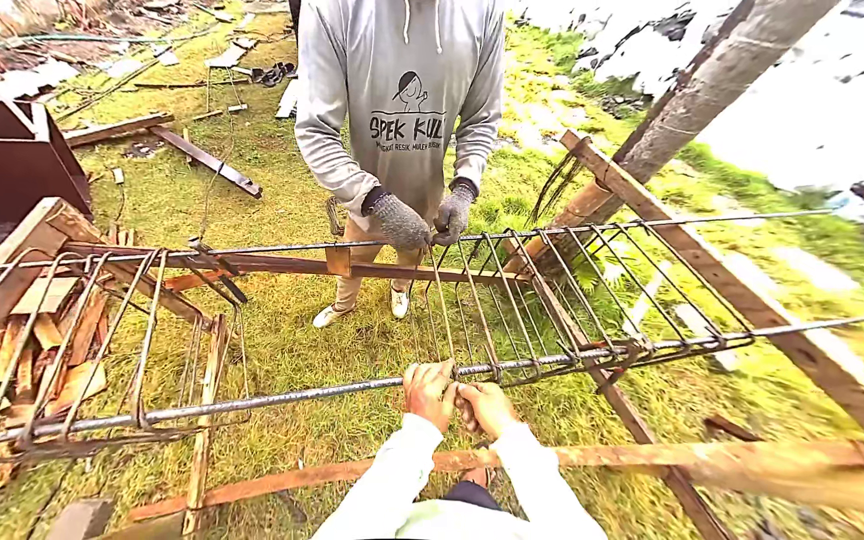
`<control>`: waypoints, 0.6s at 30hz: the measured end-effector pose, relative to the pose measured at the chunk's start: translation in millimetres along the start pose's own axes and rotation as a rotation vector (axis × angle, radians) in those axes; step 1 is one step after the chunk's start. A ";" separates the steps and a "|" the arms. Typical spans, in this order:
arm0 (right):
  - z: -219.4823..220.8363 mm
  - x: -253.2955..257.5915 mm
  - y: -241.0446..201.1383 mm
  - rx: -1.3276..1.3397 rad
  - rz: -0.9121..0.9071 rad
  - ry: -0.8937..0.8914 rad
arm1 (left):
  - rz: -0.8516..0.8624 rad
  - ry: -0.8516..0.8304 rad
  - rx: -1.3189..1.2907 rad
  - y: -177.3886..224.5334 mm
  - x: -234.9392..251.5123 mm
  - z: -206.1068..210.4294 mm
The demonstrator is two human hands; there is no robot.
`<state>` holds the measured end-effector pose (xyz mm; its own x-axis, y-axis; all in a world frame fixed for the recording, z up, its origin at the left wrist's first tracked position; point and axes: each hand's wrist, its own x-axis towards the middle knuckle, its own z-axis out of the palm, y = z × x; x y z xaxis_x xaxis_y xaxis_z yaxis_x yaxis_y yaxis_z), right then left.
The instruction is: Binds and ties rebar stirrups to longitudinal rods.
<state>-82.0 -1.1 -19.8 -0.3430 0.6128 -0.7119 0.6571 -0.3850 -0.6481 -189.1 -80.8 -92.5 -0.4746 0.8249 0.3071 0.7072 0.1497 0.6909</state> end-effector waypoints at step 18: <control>-40.7 13.8 -72.8 -0.500 0.008 -0.179 | 0.042 0.073 0.026 -8.6 -2.2 15.5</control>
<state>-107.3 63.5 28.6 -0.4173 0.4669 -0.7796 0.8850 0.0139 -0.4654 -186.0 -75.5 -109.3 -0.4806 0.7887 0.3834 0.7403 0.1305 0.6595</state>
